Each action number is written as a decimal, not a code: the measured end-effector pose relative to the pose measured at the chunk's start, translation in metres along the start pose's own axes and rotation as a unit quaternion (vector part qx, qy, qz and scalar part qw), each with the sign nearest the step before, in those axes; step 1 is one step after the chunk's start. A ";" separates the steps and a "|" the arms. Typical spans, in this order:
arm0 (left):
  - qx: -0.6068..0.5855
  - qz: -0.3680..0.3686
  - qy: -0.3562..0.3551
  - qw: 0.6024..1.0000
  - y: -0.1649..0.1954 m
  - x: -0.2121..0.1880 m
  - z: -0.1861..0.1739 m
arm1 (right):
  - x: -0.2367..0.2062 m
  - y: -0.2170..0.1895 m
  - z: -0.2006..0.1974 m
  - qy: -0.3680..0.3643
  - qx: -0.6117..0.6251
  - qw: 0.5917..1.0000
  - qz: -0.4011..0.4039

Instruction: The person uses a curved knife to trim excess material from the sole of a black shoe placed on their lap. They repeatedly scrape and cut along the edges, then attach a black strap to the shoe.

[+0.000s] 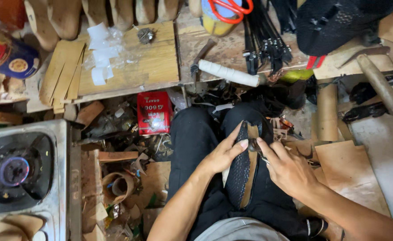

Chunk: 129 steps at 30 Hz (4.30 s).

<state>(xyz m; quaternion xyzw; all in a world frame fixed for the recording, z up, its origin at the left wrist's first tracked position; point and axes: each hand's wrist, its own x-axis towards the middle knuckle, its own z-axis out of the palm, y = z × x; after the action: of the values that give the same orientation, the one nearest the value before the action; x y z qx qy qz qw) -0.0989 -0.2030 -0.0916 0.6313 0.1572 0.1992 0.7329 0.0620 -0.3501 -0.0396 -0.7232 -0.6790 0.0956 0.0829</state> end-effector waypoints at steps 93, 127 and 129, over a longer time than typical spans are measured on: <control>0.256 -0.053 0.096 0.960 0.025 0.027 0.064 | -0.020 0.005 -0.034 0.079 0.105 0.987 0.096; 0.217 -0.075 0.033 0.973 0.057 -0.002 0.046 | -0.045 -0.037 -0.011 0.127 0.099 0.978 0.135; 0.224 -0.060 0.035 0.972 0.062 -0.007 0.051 | -0.048 -0.036 -0.028 0.102 0.140 0.976 0.129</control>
<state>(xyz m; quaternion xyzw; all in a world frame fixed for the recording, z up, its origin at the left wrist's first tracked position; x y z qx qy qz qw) -0.0865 -0.2428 -0.0231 0.7613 0.2608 0.1364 0.5778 0.0314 -0.3952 -0.0027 -0.7918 -0.5481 0.1251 0.2389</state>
